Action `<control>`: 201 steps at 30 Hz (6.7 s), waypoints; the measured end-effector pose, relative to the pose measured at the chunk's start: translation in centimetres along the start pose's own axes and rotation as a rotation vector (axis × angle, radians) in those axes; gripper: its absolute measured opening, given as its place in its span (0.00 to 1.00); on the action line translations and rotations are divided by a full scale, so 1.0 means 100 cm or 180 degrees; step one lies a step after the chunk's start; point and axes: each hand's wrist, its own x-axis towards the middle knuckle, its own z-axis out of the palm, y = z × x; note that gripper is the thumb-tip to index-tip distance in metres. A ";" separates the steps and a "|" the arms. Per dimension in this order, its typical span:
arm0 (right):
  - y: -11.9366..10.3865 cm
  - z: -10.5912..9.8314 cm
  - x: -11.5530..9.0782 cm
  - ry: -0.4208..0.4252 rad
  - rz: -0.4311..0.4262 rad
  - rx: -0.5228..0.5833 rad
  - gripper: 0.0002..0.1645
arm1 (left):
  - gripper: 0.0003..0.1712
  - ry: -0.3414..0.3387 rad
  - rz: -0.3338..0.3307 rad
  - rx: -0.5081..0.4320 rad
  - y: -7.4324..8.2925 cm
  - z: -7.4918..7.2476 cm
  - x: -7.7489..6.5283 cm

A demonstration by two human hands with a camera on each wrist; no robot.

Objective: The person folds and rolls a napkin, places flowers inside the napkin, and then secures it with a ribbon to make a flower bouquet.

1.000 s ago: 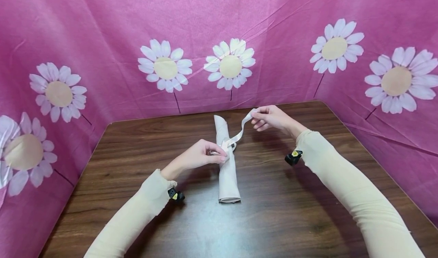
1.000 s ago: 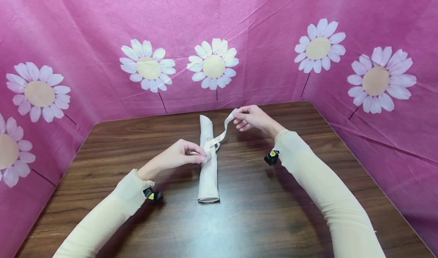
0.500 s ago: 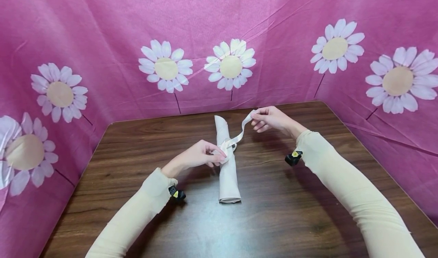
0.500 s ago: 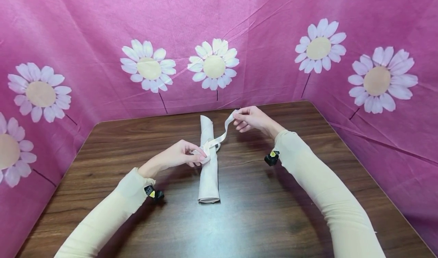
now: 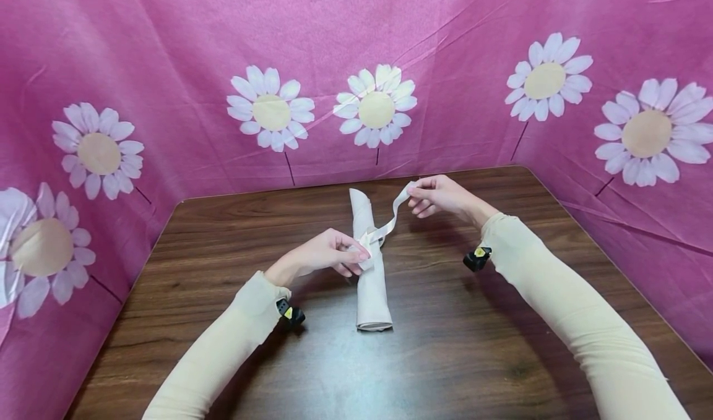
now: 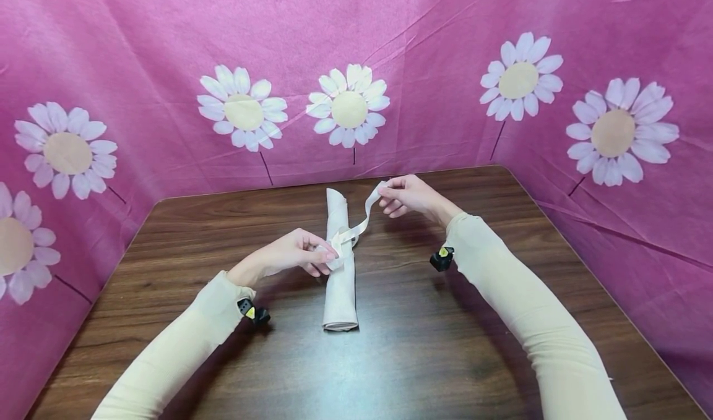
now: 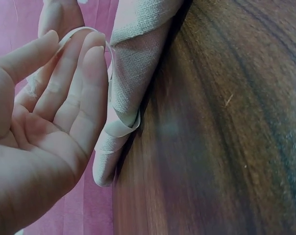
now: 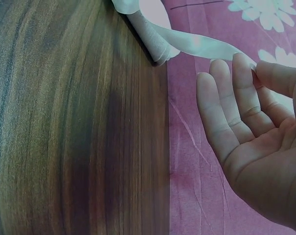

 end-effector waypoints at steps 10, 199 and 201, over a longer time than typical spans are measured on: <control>0.001 0.001 -0.001 -0.0002 0.0027 0.0017 0.15 | 0.18 -0.0076 -0.0179 -0.0294 0.000 0.002 0.001; 0.003 0.003 -0.003 0.0005 0.0071 -0.0043 0.13 | 0.24 0.1473 0.0191 0.0164 0.012 -0.014 0.034; 0.004 0.002 -0.003 0.0003 0.0066 -0.0049 0.13 | 0.24 0.1528 0.0224 0.0219 0.014 -0.016 0.033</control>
